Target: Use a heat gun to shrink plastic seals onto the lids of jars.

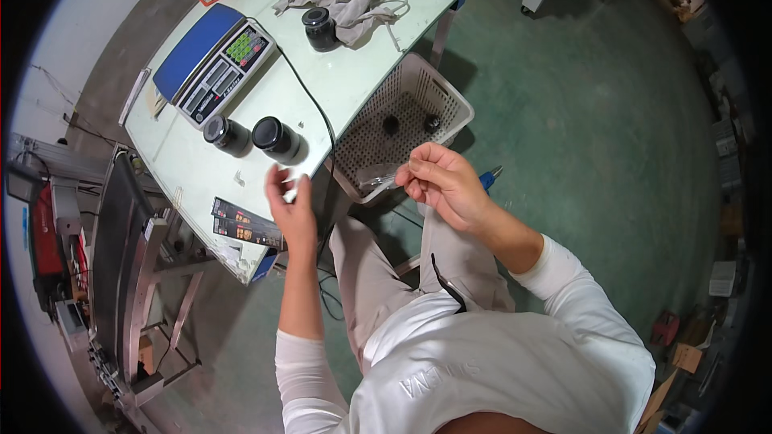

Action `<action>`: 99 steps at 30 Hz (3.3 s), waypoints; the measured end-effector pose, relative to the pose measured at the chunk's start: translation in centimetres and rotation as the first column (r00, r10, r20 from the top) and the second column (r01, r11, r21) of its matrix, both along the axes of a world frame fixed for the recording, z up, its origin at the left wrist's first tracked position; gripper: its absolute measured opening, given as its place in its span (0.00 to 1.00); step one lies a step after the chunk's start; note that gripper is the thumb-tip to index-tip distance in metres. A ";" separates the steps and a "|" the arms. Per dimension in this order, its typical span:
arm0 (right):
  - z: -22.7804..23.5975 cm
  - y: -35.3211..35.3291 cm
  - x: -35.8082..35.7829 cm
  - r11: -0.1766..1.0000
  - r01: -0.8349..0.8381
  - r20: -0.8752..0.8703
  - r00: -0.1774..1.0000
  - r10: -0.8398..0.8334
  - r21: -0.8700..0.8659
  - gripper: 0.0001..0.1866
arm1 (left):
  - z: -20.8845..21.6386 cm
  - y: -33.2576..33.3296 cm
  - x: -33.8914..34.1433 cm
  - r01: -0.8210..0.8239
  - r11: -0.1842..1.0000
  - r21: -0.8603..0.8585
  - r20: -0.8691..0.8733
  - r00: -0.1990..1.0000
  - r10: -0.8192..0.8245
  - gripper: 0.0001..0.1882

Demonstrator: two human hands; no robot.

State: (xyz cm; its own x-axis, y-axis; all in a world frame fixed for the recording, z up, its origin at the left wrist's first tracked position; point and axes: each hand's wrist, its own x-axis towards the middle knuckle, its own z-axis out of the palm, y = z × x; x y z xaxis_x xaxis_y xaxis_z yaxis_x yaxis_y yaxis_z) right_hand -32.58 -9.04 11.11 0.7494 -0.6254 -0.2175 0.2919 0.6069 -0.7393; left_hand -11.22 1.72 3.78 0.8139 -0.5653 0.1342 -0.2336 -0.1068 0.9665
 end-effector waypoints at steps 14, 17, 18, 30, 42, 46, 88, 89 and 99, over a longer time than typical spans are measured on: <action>1.1 4.6 0.7 0.987 -0.160 0.007 0.987 0.160 -0.028 0.07 | 6.7 7.0 -6.0 0.493 0.816 -0.303 -0.245 0.787 -0.566 0.06; 1.2 5.3 0.8 0.967 -0.235 -0.048 0.972 0.231 -0.100 0.07 | 6.9 7.7 -6.6 0.486 0.822 -0.297 -0.258 0.788 -0.559 0.07; 1.2 5.4 0.8 0.953 -0.265 -0.102 0.962 0.252 -0.146 0.07 | 6.9 7.8 -6.7 0.489 0.824 -0.286 -0.266 0.786 -0.559 0.07; -3.4 4.2 0.6 0.985 -0.042 -0.118 0.993 0.023 -0.167 0.03 | 2.7 9.7 -6.3 0.359 0.919 0.162 0.139 0.914 -0.382 0.04; -19.1 -10.0 4.5 0.595 -0.091 -0.504 0.643 -0.577 -0.798 0.25 | -0.4 11.1 -8.0 0.324 0.946 0.023 -0.303 0.904 -0.302 0.05; -20.5 -9.7 1.7 0.516 -0.255 -0.557 0.575 -0.599 -0.818 0.16 | -1.0 10.5 -8.8 0.355 0.934 0.050 -0.283 0.902 -0.327 0.06; -30.4 6.1 -21.2 0.778 -0.542 -0.946 0.128 -0.296 -0.317 0.17 | 0.1 9.2 -9.3 0.230 0.973 -0.019 -0.293 0.929 -0.225 0.04; -30.6 6.4 -21.9 0.810 -0.493 -0.946 0.111 -0.303 -0.317 0.17 | -0.4 9.3 -9.2 0.265 0.964 -0.002 -0.295 0.921 -0.254 0.05; -31.4 4.5 -18.4 0.800 -0.494 -0.940 0.201 -0.277 -0.341 0.11 | -0.1 11.2 -8.6 0.265 0.953 0.146 -0.308 0.928 -0.211 0.09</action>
State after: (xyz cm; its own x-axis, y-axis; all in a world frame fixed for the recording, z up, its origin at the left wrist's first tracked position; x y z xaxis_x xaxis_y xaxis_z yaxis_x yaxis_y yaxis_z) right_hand -50.93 -4.53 -20.33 0.2756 -0.8234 -0.4960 -0.8666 0.0105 -0.4989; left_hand -19.81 12.88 3.65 0.6405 -0.7395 -0.2071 0.0091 -0.2624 0.9649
